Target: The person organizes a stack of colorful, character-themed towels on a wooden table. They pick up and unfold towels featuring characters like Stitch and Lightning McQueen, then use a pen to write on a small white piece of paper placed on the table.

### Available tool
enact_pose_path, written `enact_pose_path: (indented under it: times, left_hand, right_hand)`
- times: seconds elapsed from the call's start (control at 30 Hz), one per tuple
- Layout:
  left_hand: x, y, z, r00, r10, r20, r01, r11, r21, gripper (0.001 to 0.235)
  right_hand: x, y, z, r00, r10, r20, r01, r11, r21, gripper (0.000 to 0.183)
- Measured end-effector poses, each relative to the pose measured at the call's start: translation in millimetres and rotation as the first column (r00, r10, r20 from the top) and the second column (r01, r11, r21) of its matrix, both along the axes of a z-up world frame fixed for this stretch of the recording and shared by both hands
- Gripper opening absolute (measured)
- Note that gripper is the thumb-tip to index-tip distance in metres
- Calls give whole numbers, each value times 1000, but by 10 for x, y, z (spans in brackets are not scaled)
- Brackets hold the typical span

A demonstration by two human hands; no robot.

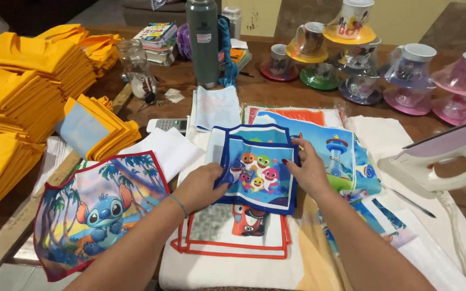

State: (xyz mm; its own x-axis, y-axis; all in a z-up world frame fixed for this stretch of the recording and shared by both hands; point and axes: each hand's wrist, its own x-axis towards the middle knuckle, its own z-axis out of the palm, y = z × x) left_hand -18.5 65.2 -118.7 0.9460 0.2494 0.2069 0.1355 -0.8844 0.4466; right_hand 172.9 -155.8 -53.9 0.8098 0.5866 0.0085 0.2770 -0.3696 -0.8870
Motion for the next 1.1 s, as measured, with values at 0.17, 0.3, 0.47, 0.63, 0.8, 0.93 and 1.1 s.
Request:
enact_pose_path:
  times: [0.17, 0.3, 0.47, 0.63, 0.8, 0.93, 1.1]
  left_hand:
    - [229, 96, -106, 956, -263, 133, 175, 870, 461, 30]
    - [392, 98, -131, 926, -352, 137, 216, 791, 572, 34]
    - [372, 98, -32, 964, -260, 50, 188, 807, 560, 42]
    - [167, 248, 71, 980, -192, 61, 118, 796, 594, 48]
    - [85, 456, 129, 983, 167, -74, -104, 848, 520, 53]
    - [64, 517, 133, 943, 317, -104, -241, 864, 442, 59]
    - [114, 920, -221, 891, 433, -139, -321, 816, 481, 29]
  right_hand:
    - [31, -37, -119, 988, 44, 146, -33, 997, -76, 56]
    - [72, -50, -176, 979, 61, 192, -34, 989, -143, 52]
    - [43, -44, -134, 980, 60, 190, -40, 993, -110, 52]
    - [105, -33, -212, 978, 65, 197, -39, 991, -131, 51]
    - [34, -19, -148, 983, 54, 174, -33, 992, -123, 49]
    - [7, -33, -106, 986, 47, 161, -22, 988, -150, 48]
    - [21, -37, -146, 991, 38, 126, -23, 993, -118, 42]
